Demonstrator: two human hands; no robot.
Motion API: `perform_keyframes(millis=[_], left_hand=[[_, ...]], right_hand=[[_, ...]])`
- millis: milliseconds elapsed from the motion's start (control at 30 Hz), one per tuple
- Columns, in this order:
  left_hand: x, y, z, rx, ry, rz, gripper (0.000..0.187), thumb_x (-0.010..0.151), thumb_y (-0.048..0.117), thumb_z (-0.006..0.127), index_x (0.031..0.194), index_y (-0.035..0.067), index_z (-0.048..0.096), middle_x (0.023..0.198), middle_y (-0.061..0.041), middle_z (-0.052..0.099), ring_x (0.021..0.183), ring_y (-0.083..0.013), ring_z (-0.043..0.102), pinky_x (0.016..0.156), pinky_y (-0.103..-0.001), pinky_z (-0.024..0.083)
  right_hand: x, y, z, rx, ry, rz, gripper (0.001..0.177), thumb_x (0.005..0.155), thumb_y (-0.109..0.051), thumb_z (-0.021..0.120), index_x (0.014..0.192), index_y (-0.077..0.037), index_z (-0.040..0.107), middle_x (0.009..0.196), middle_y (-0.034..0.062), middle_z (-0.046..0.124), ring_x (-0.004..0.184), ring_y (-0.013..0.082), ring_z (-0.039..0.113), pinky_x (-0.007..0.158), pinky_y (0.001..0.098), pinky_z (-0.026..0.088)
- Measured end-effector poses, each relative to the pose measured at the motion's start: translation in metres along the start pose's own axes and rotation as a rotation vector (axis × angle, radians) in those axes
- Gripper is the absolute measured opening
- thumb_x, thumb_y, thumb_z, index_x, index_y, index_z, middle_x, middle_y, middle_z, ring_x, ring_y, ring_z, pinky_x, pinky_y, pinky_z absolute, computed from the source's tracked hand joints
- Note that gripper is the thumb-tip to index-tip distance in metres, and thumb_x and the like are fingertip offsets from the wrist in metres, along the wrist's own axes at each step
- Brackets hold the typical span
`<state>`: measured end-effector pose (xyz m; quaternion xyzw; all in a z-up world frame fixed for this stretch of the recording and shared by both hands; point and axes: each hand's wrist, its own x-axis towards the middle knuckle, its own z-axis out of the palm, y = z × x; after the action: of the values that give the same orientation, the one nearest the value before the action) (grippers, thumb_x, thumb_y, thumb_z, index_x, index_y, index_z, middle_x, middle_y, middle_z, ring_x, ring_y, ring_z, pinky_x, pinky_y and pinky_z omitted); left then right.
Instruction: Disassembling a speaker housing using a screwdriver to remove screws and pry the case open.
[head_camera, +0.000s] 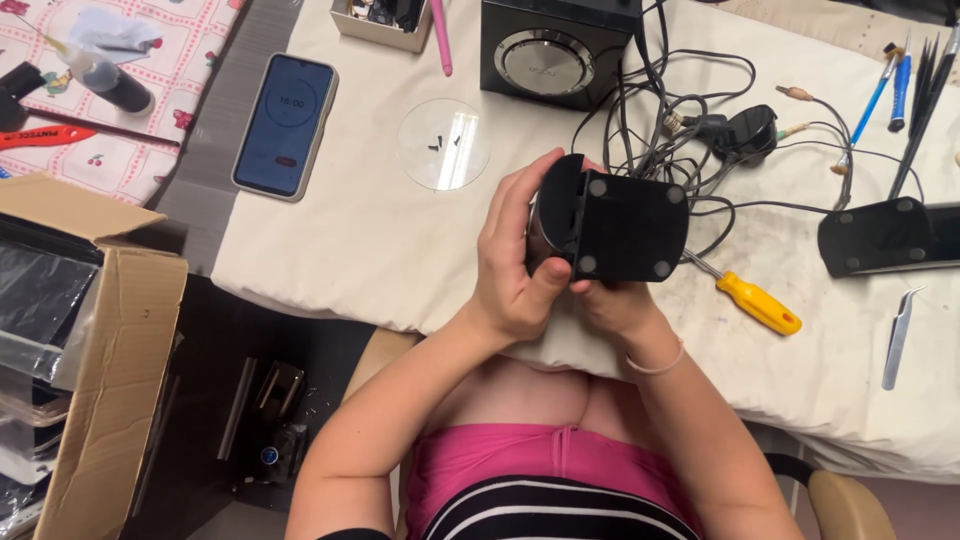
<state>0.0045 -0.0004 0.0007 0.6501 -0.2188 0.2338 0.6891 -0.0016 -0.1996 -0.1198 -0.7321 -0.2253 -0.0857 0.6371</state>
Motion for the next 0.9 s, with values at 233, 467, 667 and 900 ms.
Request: perform_keyframes(millis=[233,467,667,900], left_hand=[[-0.007,-0.013,0.005,-0.016,0.017,-0.010,0.091,0.099,0.074,0.044,0.153,0.001,0.045,0.133,-0.011,0.058,0.122,-0.0194,0.060,0.112,-0.038,0.049],[0.012,0.013,-0.005,0.110,-0.054,-0.097,0.067,0.108,0.056,0.046,0.151,0.005,0.048,0.128,-0.012,0.062,0.117,-0.0253,0.065,0.105,-0.042,0.053],[0.010,0.007,-0.005,0.095,-0.041,-0.131,0.061,0.109,0.051,0.048,0.150,0.007,0.050,0.128,-0.012,0.064,0.116,-0.0231,0.066,0.104,-0.040,0.054],[0.008,-0.002,-0.003,0.240,-0.031,-0.029,0.064,0.108,0.053,0.050,0.153,0.007,0.048,0.129,-0.012,0.063,0.118,-0.0272,0.066,0.106,-0.040,0.054]], right_hand=[[0.000,-0.002,0.006,-0.030,0.038,-0.022,0.033,0.090,-0.032,0.069,0.098,0.000,0.074,0.088,0.0138,0.075,0.089,0.0209,0.072,0.090,0.0334,0.055],[0.016,-0.015,0.015,-0.070,0.079,-0.058,0.040,0.093,-0.033,0.054,0.101,0.002,0.073,0.090,0.0155,0.075,0.092,0.0246,0.073,0.097,0.0354,0.052],[0.035,-0.037,0.028,-0.105,0.104,-0.089,0.049,0.096,-0.034,0.042,0.103,0.004,0.071,0.091,0.0170,0.074,0.096,0.0277,0.073,0.103,0.0371,0.050],[0.059,-0.069,0.040,-0.152,0.157,-0.132,0.060,0.100,-0.035,0.027,0.105,0.006,0.070,0.093,0.0187,0.074,0.099,0.0315,0.073,0.109,0.0392,0.047]])
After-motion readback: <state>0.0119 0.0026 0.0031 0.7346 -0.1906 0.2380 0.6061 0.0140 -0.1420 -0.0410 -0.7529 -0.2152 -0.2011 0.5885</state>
